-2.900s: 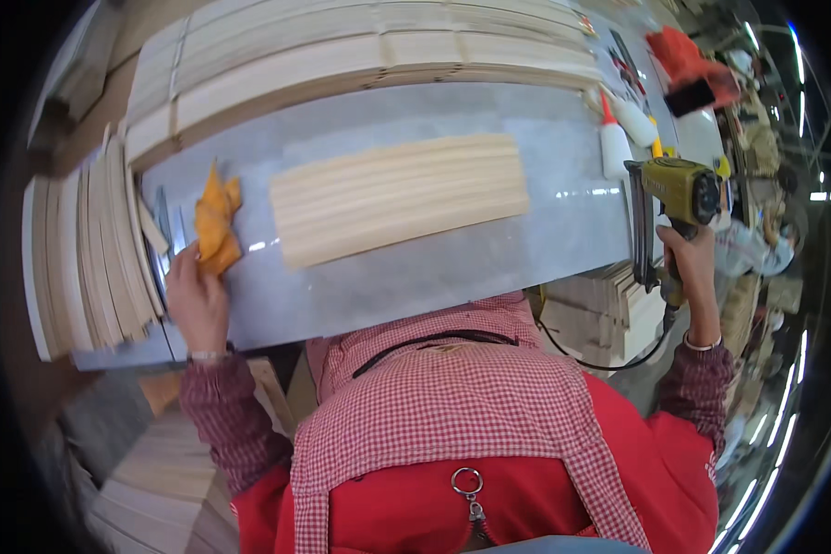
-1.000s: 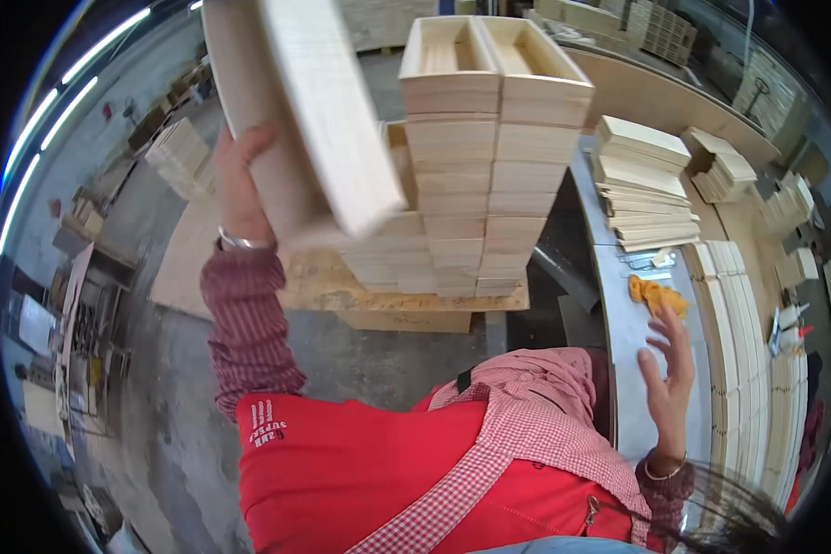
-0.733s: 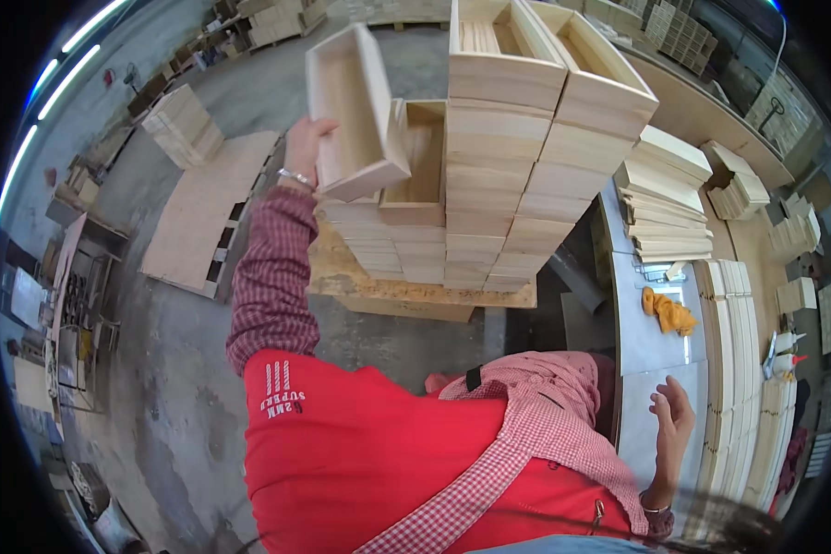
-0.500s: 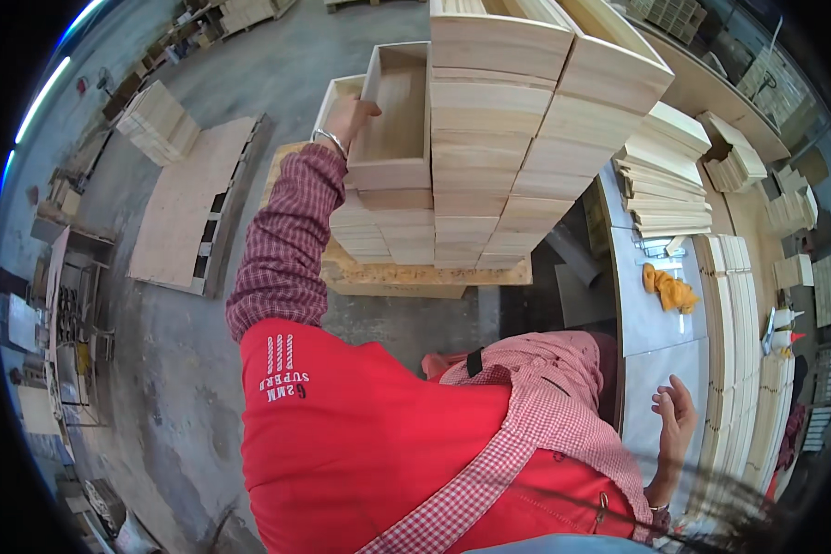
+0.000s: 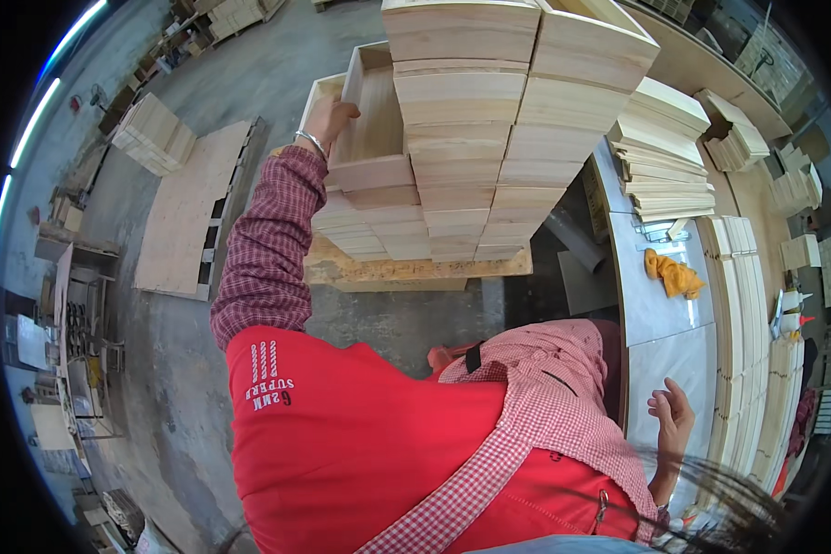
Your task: Assembling wooden boxes by applying glue and using a pneumatic nail gun.
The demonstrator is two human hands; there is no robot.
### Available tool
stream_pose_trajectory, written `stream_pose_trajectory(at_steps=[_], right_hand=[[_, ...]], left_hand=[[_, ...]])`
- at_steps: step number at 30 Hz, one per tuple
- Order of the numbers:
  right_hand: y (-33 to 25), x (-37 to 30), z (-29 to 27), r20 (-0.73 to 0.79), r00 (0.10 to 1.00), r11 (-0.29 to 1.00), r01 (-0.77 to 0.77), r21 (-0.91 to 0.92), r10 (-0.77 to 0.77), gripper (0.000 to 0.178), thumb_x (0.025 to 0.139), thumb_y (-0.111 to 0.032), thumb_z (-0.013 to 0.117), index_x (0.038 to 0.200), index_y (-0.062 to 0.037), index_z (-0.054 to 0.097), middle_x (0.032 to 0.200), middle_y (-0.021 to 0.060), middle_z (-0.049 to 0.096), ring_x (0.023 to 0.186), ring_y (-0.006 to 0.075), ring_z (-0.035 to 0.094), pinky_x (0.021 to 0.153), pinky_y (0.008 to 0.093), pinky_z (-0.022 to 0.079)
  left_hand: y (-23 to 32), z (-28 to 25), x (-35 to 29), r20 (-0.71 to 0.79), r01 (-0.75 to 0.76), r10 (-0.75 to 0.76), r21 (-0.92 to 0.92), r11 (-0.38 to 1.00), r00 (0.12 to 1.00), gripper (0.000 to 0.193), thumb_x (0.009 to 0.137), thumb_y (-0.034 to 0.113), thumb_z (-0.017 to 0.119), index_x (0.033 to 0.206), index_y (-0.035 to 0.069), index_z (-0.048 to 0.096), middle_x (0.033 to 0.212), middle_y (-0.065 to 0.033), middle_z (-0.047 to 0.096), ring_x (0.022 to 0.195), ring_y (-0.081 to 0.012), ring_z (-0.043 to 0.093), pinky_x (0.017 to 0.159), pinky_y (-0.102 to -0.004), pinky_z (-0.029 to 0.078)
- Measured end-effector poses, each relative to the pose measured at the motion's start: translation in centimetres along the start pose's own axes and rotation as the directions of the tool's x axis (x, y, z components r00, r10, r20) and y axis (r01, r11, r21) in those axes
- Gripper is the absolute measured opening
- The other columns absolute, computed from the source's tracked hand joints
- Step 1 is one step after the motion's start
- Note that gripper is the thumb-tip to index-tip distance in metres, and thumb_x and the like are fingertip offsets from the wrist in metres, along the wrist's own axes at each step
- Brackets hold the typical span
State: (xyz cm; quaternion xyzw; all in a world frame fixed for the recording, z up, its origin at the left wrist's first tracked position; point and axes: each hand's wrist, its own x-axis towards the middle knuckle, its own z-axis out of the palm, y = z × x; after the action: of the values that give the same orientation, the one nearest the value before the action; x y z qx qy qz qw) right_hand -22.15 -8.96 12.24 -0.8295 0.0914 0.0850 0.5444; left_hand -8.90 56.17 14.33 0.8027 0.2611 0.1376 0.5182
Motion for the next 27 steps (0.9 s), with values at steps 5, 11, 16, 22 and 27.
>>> stream_pose_trajectory(at_steps=[5,11,16,22,27], right_hand=[[1.2,-0.7,-0.7,-0.031,0.999,0.999,-0.021,0.047,0.022,0.038,0.085,-0.013,0.061,0.119,0.0026,0.056,0.092,0.0121,0.062,0.078,0.0173,0.058,0.072,0.0257,0.048],[3.7,-0.2,-4.2,-0.167,0.986,0.997,0.016,0.08,-0.002,0.03,0.083,-0.01,0.061,0.11,0.0007,0.062,0.078,0.002,0.062,0.068,0.0099,0.052,0.062,0.021,0.043],[7.2,-3.0,-7.7,-0.254,0.963,0.978,-0.039,0.204,0.092,0.031,0.086,-0.011,0.062,0.113,0.0037,0.059,0.086,0.0074,0.064,0.077,0.0136,0.06,0.069,0.0224,0.048],[11.6,-8.3,-11.1,-0.359,0.909,0.891,-0.029,0.454,0.212,0.03,0.086,-0.011,0.061,0.112,0.0045,0.06,0.087,0.0102,0.064,0.079,0.0157,0.061,0.071,0.0227,0.049],[13.0,-11.4,-13.5,-0.491,0.783,0.79,-0.001,0.612,0.382,0.028,0.087,-0.009,0.06,0.112,0.0044,0.06,0.089,0.0118,0.065,0.078,0.0165,0.061,0.071,0.0249,0.051]], left_hand=[[-1.1,1.0,3.1,0.003,-0.267,0.286,0.373,0.889,0.958,0.036,0.083,0.022,0.053,0.105,-0.005,0.059,0.093,-0.0159,0.064,0.081,-0.0273,0.059,0.075,-0.0361,0.047],[11.1,0.9,-14.2,0.035,-0.452,0.982,0.89,0.055,0.187,0.037,0.086,0.019,0.054,0.118,-0.001,0.055,0.122,-0.0131,0.056,0.106,-0.0212,0.057,0.087,-0.029,0.049],[16.8,21.3,-24.6,0.316,-0.901,0.93,-0.323,0.292,0.188,0.037,0.076,0.001,0.052,0.113,0.001,0.056,0.109,-0.0167,0.06,0.099,-0.0306,0.057,0.088,-0.039,0.045],[22.0,46.7,-25.9,0.632,-0.815,0.767,-0.501,0.291,-0.114,0.038,0.081,0.021,0.068,0.112,0.003,0.058,0.111,-0.0115,0.056,0.1,-0.0263,0.055,0.087,-0.0321,0.044],[23.7,64.6,-24.5,0.614,-0.91,0.75,-0.413,0.04,-0.246,0.046,0.08,0.037,0.067,0.112,0.007,0.058,0.112,-0.0099,0.056,0.102,-0.0274,0.053,0.088,-0.0352,0.043]])
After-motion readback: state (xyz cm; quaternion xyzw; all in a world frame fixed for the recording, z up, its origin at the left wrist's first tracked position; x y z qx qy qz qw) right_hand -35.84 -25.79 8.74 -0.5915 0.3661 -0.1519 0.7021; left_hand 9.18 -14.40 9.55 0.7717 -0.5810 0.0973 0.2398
